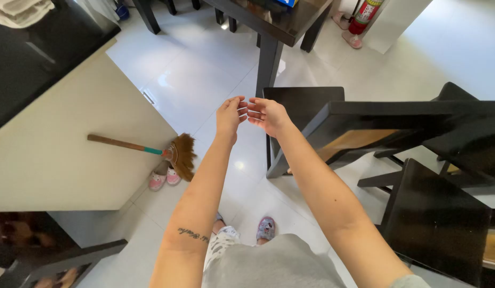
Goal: Lift and move a wooden chair from the floor onto a table surface.
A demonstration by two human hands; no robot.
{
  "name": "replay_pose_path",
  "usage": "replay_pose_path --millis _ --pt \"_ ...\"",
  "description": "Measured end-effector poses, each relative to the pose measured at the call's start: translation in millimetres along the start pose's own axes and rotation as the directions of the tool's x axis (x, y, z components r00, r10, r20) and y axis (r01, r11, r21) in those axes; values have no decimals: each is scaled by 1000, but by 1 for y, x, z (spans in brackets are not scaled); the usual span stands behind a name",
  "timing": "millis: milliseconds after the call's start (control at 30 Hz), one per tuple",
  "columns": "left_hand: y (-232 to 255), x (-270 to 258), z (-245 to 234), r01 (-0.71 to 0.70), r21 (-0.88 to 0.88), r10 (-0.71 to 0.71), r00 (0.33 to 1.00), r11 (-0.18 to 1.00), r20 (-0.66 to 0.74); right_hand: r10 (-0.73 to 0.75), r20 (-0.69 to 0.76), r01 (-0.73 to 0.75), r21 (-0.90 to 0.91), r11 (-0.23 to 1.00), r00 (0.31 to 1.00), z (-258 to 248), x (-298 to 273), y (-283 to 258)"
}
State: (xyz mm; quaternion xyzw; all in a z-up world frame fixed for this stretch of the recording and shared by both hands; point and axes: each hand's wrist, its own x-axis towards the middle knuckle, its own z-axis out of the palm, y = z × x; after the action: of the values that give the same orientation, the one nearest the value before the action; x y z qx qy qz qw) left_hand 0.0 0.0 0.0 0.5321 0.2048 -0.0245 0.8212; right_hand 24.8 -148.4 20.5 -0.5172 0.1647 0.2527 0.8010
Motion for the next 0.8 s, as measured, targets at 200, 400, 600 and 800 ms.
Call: replay_pose_path --millis 200,400,600,800 --pt "-14 -34 20 10 7 -10 1000 1000 -19 20 42 -13 -162 987 999 -4 -48 -3" --pt "-31 -41 19 -3 -14 3 1000 1000 5 47 114 -35 -99 994 992 -18 -62 3" --pt "-25 -61 20 16 25 -16 1000 1000 16 62 87 -56 -64 996 994 -21 -77 8" --pt "-24 -86 14 14 52 -16 999 999 42 56 63 -55 -27 998 996 -18 -107 16"
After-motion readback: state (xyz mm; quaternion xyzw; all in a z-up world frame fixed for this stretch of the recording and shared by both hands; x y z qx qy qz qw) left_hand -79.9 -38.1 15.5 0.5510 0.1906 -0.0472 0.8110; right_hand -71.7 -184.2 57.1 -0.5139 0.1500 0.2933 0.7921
